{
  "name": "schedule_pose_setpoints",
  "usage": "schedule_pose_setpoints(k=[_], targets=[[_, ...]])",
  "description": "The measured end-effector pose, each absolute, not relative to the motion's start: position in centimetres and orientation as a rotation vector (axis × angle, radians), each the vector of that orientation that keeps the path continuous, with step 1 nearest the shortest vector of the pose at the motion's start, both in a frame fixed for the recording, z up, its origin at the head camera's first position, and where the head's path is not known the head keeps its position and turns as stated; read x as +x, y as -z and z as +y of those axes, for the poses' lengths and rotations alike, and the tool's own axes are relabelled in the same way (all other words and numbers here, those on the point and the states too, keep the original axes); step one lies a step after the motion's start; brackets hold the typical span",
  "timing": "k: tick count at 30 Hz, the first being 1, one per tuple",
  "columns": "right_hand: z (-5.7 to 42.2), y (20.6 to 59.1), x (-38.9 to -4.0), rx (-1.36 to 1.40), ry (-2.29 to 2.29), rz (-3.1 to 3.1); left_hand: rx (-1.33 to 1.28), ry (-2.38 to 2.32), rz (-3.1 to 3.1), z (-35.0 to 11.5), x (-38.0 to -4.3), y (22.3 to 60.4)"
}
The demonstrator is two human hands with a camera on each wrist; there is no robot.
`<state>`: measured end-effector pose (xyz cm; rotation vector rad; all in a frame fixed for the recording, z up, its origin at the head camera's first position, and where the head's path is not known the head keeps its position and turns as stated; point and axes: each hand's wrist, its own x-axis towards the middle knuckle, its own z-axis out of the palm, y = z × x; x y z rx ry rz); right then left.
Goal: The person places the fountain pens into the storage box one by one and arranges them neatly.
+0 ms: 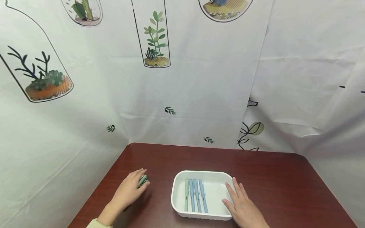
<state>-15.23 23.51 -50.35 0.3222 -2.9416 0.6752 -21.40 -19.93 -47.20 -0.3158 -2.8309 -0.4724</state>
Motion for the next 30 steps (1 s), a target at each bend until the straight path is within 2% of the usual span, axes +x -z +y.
schedule_pose_setpoints(k=[17, 30], targets=[[23.6, 50.1, -15.5, 0.305, -0.722, -3.038, -0.185, 0.559, -2.906, -22.5, -22.0, 47.3], [23.5, 50.2, -15.4, 0.309, -0.712, -3.007, -0.127, 0.813, -2.925, -24.5, -22.9, 47.5]])
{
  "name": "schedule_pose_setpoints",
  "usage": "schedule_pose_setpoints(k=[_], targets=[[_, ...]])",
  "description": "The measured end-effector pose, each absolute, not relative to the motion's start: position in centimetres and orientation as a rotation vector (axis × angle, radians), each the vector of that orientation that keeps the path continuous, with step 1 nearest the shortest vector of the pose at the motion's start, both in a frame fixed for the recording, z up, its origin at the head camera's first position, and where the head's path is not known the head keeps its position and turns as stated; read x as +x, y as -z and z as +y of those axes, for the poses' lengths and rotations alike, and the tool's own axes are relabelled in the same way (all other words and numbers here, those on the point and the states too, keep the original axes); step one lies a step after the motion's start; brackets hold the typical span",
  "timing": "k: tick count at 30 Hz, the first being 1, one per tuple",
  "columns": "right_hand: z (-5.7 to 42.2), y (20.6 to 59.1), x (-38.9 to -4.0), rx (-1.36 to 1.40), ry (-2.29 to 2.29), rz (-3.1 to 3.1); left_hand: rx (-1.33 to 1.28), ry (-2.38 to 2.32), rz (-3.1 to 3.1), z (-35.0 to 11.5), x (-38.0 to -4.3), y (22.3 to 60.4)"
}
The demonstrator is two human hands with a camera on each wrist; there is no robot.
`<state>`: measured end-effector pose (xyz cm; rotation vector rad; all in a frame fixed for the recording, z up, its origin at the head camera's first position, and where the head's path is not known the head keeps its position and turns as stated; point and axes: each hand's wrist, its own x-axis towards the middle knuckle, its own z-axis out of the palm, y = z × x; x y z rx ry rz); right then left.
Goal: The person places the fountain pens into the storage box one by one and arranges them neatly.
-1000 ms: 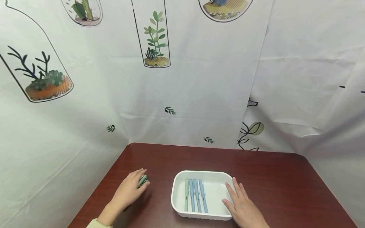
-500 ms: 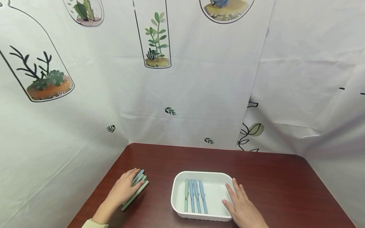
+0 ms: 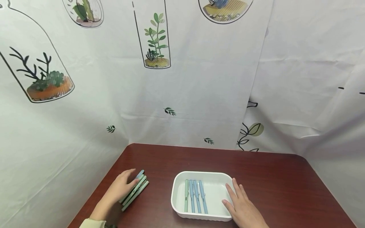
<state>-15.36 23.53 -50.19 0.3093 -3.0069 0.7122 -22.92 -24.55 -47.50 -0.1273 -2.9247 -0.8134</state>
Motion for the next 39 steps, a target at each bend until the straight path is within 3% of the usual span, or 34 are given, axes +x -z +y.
schedule_pose_setpoints(k=[39], targets=[[23.5, 49.9, -15.4, 0.306, -0.706, -3.064, -0.068, 0.779, -3.01, -26.2, -24.3, 49.5]])
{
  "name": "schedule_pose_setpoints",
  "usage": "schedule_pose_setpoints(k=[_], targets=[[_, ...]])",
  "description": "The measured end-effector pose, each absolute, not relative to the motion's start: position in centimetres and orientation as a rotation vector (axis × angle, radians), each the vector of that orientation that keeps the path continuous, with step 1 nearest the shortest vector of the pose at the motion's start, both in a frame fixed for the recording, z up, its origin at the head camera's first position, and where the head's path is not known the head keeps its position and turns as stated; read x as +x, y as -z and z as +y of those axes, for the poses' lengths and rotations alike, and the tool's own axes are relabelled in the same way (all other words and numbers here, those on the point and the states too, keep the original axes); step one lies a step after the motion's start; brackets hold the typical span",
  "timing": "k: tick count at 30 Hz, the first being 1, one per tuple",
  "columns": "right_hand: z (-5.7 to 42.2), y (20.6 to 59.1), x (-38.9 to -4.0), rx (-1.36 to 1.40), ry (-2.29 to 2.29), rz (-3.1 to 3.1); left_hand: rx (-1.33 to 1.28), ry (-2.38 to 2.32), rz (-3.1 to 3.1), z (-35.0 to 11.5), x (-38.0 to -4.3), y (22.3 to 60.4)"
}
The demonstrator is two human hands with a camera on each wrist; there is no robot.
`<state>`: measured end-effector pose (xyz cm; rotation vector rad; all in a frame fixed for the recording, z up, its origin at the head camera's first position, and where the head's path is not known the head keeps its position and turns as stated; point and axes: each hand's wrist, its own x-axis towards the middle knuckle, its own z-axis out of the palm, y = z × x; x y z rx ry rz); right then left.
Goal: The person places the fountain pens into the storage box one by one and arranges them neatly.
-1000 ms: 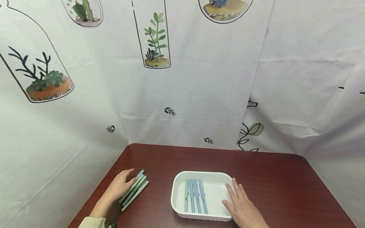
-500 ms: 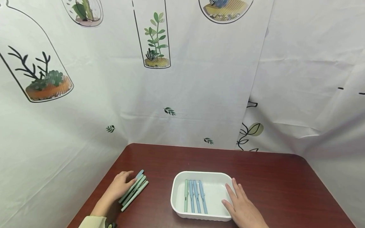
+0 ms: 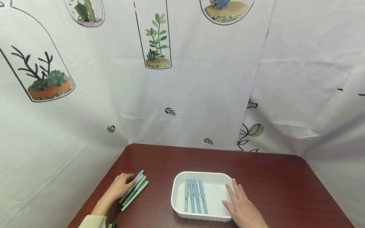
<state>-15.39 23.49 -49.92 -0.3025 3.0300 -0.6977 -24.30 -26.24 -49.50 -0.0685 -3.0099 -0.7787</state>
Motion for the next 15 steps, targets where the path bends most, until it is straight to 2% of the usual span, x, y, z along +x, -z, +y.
schedule_pose_setpoints(k=[15], targets=[[23.51, 50.06, -15.31, -0.312, 0.676, 3.082, -0.084, 0.829, -3.035, -25.98, -24.58, 49.64]])
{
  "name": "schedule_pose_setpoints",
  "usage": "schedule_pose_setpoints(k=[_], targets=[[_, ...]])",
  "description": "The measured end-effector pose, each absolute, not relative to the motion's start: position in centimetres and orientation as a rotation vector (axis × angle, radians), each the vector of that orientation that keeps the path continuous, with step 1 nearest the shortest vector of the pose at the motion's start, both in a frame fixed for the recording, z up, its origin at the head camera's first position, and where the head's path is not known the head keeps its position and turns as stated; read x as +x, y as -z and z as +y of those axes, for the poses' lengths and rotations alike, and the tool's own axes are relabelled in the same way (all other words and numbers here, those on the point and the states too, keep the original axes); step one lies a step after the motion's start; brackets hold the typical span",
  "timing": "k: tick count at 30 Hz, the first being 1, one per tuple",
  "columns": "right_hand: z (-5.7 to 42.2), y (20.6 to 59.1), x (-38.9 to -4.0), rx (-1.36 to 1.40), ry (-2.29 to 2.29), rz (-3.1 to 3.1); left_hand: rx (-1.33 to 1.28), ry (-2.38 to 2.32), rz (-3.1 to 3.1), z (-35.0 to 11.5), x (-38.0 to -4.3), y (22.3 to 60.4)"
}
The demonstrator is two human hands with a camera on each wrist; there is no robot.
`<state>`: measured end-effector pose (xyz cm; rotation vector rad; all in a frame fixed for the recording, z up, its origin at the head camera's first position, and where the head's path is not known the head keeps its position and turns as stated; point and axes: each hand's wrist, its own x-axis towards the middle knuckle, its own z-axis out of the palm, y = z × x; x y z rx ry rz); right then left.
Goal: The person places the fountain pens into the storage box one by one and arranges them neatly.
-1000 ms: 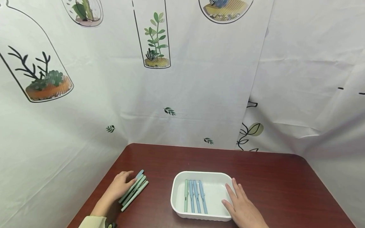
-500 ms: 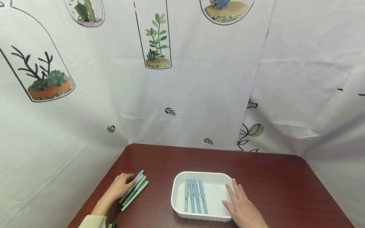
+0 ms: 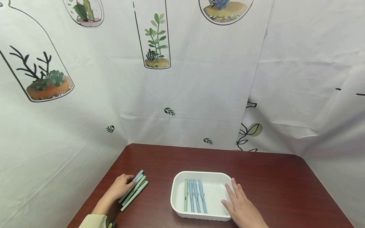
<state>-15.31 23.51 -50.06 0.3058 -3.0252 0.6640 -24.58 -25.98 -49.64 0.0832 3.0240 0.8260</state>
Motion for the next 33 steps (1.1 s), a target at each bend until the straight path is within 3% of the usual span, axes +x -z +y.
schedule_pose_setpoints(k=[33], targets=[[23.47, 50.23, -15.3, 0.305, -0.655, -2.994, 0.042, -0.71, 3.039, -25.63, -24.87, 50.12]])
